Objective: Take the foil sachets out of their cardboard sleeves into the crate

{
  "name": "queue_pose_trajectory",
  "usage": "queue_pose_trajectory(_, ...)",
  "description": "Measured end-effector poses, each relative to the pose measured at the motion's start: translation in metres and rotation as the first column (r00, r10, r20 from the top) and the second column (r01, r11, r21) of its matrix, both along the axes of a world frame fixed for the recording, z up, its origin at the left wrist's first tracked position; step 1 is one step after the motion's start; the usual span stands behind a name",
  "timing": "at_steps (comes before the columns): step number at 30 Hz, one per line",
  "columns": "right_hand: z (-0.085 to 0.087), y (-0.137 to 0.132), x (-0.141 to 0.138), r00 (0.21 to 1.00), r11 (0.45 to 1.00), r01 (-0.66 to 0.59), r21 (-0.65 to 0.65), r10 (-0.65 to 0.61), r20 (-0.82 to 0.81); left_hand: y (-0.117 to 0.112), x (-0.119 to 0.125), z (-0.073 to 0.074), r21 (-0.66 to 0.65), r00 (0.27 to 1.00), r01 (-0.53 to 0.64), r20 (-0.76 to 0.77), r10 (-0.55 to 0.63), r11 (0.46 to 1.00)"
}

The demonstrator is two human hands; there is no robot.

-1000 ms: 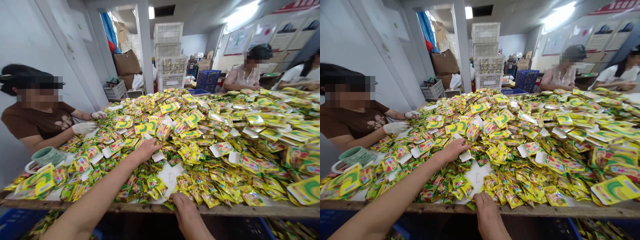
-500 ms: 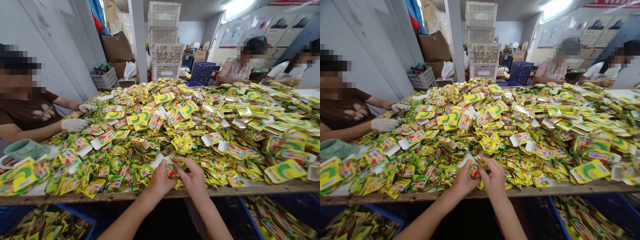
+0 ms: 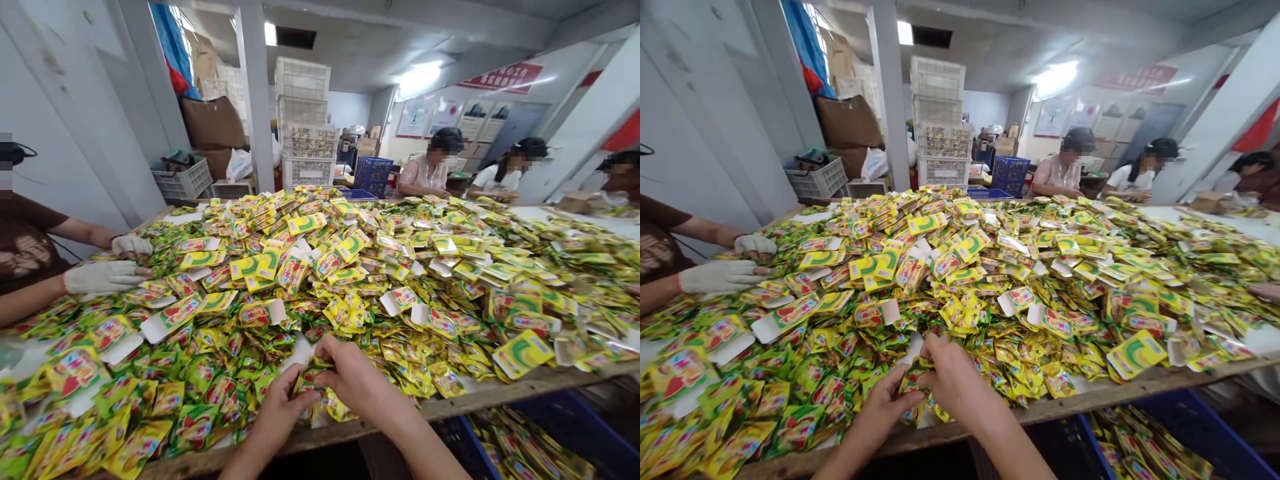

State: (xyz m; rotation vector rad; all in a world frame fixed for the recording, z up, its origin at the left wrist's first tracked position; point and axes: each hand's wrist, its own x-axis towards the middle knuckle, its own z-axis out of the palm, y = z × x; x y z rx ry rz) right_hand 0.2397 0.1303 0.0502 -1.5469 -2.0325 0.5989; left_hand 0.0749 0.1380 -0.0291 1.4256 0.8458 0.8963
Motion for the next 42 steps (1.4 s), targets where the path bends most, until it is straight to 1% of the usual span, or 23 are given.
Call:
queue_pose_trajectory(2, -0.008, 0.002, -0.01, 0.999, 0.999, 0.027, 0.032, -0.025, -0.037, 0.002, -0.009, -0.002, -0.06, 0.997, 0.029, 0.071, -0.024, 0.998)
queue_pose_trajectory(3, -0.01, 0.002, -0.015, 1.0, 0.998, 0.004, 0.056, -0.003, -0.022, 0.002, -0.012, -0.002, -0.083, 0.997, 0.015, 0.082, -0.009, 0.996)
queue_pose_trajectory(7, -0.008, -0.002, -0.026, 0.978, 0.972, -0.146, 0.182, 0.115, 0.174, -0.003, -0.017, 0.0, -0.113, 0.995, -0.07, 0.061, 0.077, 0.991)
queue_pose_trajectory(8, -0.006, -0.003, -0.024, 0.977, 0.965, -0.157, 0.212, 0.12, 0.177, -0.004, -0.017, 0.0, -0.109, 0.994, -0.073, 0.074, 0.082, 0.991)
queue_pose_trajectory(10, -0.007, -0.004, -0.017, 0.992, 0.955, -0.12, 0.273, 0.109, 0.057, -0.005, -0.016, 0.002, -0.115, 0.989, -0.071, 0.118, 0.084, 0.991)
queue_pose_trajectory(13, -0.017, -0.009, -0.01, 0.978, 0.964, -0.035, 0.264, 0.088, -0.191, -0.006, -0.015, 0.004, -0.15, 0.986, -0.076, 0.139, 0.097, 0.986)
queue_pose_trajectory(15, -0.026, -0.011, -0.013, 0.974, 0.966, -0.029, 0.255, 0.084, -0.21, -0.006, -0.013, 0.005, -0.141, 0.986, -0.089, 0.128, 0.107, 0.986)
queue_pose_trajectory(18, -0.035, -0.014, -0.026, 0.991, 0.96, -0.06, 0.273, 0.091, -0.102, -0.007, -0.011, 0.009, -0.076, 0.986, -0.127, 0.096, 0.134, 0.989)
queue_pose_trajectory(20, -0.038, -0.014, -0.031, 0.989, 0.966, -0.091, 0.243, 0.115, -0.088, -0.007, -0.01, 0.011, -0.061, 0.986, -0.133, 0.094, 0.138, 0.989)
queue_pose_trajectory(22, -0.043, -0.016, -0.031, 0.976, 0.973, -0.071, 0.222, 0.114, -0.186, -0.008, -0.01, 0.013, -0.072, 0.987, -0.112, 0.112, 0.119, 0.991)
queue_pose_trajectory(23, -0.046, -0.017, -0.029, 0.956, 0.979, -0.023, 0.202, 0.08, -0.281, -0.009, -0.011, 0.014, -0.078, 0.987, -0.098, 0.12, 0.107, 0.992)
queue_pose_trajectory(24, -0.049, -0.019, -0.027, 0.917, 0.986, 0.053, 0.161, 0.016, -0.398, -0.01, -0.012, 0.014, -0.082, 0.988, -0.082, 0.12, 0.092, 0.993)
queue_pose_trajectory(25, -0.053, -0.02, -0.024, 0.851, 0.987, 0.137, 0.086, -0.073, -0.519, -0.011, -0.013, 0.015, -0.09, 0.99, -0.074, 0.117, 0.084, 0.993)
queue_pose_trajectory(26, -0.056, -0.022, -0.022, 0.76, 0.978, 0.208, -0.022, -0.176, -0.625, -0.012, -0.015, 0.015, -0.105, 0.989, -0.073, 0.12, 0.085, 0.992)
queue_pose_trajectory(27, -0.057, -0.024, -0.021, 0.659, 0.96, 0.241, -0.146, -0.272, -0.701, -0.013, -0.017, 0.016, -0.131, 0.986, -0.077, 0.139, 0.095, 0.988)
queue_pose_trajectory(28, -0.058, -0.025, -0.021, 0.562, 0.937, 0.228, -0.263, -0.347, -0.751, -0.014, -0.019, 0.016, -0.166, 0.979, -0.078, 0.175, 0.107, 0.983)
queue_pose_trajectory(30, -0.056, -0.026, -0.025, 0.41, 0.9, 0.116, -0.42, -0.428, -0.805, -0.014, -0.021, 0.018, -0.249, 0.953, -0.036, 0.284, 0.109, 0.968)
queue_pose_trajectory(32, -0.051, -0.024, -0.03, 0.348, 0.868, -0.035, -0.495, -0.454, -0.82, -0.013, -0.022, 0.021, -0.335, 0.926, 0.034, 0.366, 0.096, 0.942)
queue_pose_trajectory(34, -0.046, -0.019, -0.035, 0.358, 0.828, -0.123, -0.547, -0.477, -0.803, -0.011, -0.02, 0.024, -0.413, 0.92, 0.036, 0.37, 0.131, 0.91)
queue_pose_trajectory(36, -0.043, -0.016, -0.037, 0.395, 0.819, -0.104, -0.564, -0.487, -0.779, -0.01, -0.018, 0.026, -0.445, 0.915, -0.015, 0.355, 0.192, 0.895)
queue_pose_trajectory(38, -0.043, -0.015, -0.037, 0.432, 0.866, -0.03, -0.499, -0.439, -0.788, -0.01, -0.017, 0.027, -0.413, 0.905, -0.082, 0.35, 0.241, 0.907)
queue_pose_trajectory(40, -0.044, -0.017, -0.036, 0.481, 0.919, 0.014, -0.394, -0.351, -0.803, -0.011, -0.018, 0.026, -0.339, 0.911, -0.159, 0.311, 0.27, 0.927)
queue_pose_trajectory(42, -0.045, -0.018, -0.035, 0.515, 0.943, 0.04, -0.329, -0.302, -0.802, -0.011, -0.019, 0.023, -0.252, 0.924, -0.24, 0.237, 0.3, 0.938)
